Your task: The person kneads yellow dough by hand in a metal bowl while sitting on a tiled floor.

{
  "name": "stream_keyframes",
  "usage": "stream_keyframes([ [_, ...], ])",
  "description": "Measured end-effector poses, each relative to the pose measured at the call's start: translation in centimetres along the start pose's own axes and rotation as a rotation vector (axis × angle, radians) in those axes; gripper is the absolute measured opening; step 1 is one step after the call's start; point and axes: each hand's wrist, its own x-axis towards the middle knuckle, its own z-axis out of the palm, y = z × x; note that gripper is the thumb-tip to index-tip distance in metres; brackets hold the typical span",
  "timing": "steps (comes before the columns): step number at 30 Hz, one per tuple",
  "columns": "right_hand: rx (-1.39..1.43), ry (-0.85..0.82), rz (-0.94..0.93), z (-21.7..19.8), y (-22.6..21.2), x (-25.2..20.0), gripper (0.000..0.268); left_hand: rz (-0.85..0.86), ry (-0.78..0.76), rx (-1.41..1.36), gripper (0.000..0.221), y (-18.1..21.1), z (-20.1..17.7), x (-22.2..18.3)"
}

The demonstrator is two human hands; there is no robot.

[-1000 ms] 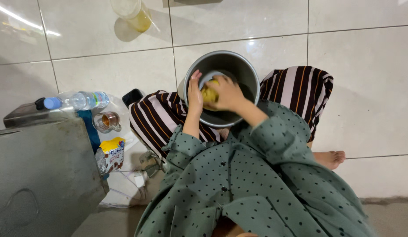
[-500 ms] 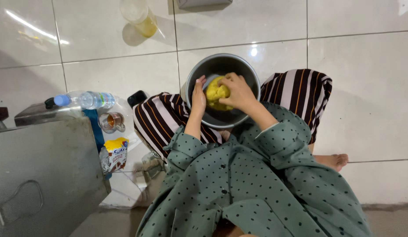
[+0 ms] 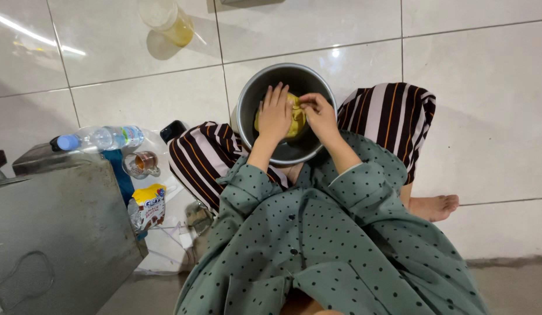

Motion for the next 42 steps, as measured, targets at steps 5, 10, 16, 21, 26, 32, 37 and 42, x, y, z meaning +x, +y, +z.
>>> stream_keyframes([
  [5,-0.044,0.008,0.01,0.0,1.1,1.5,0.029,0.109,0.168,0.396,0.051,2.9,-1.6,-5.3],
  [10,-0.025,0.027,0.062,0.9,1.5,1.4,0.024,0.132,0.226,0.45,0.054,2.4,-0.7,-4.6],
  [16,-0.064,0.099,0.1,0.5,-0.7,1.0,0.025,-0.187,-0.343,0.204,0.057,-0.9,1.7,3.5],
  [21,-0.079,0.107,0.12,0.6,0.7,1.4,0.024,-0.193,-0.309,-0.086,0.054,0.7,-1.7,0.8],
  [26,-0.29,-0.084,-0.06,1.1,1.3,3.2,0.028,-0.319,-0.089,-0.816,0.059,3.1,-10.7,-3.8],
  [32,-1.182,-0.561,-0.011,7.1,-3.9,1.2,0.083,-0.435,0.071,-1.238,0.06,-0.5,-7.9,-4.5],
  [37,-1.296,-0.503,-0.168,6.8,-1.1,0.1,0.077,-0.487,0.096,-1.363,0.059,-1.2,-6.9,-4.0],
  [42,-0.849,-0.201,-0.378,4.3,2.4,0.3,0.052,-0.486,0.079,-1.346,0.06,0.4,-8.2,-4.5],
])
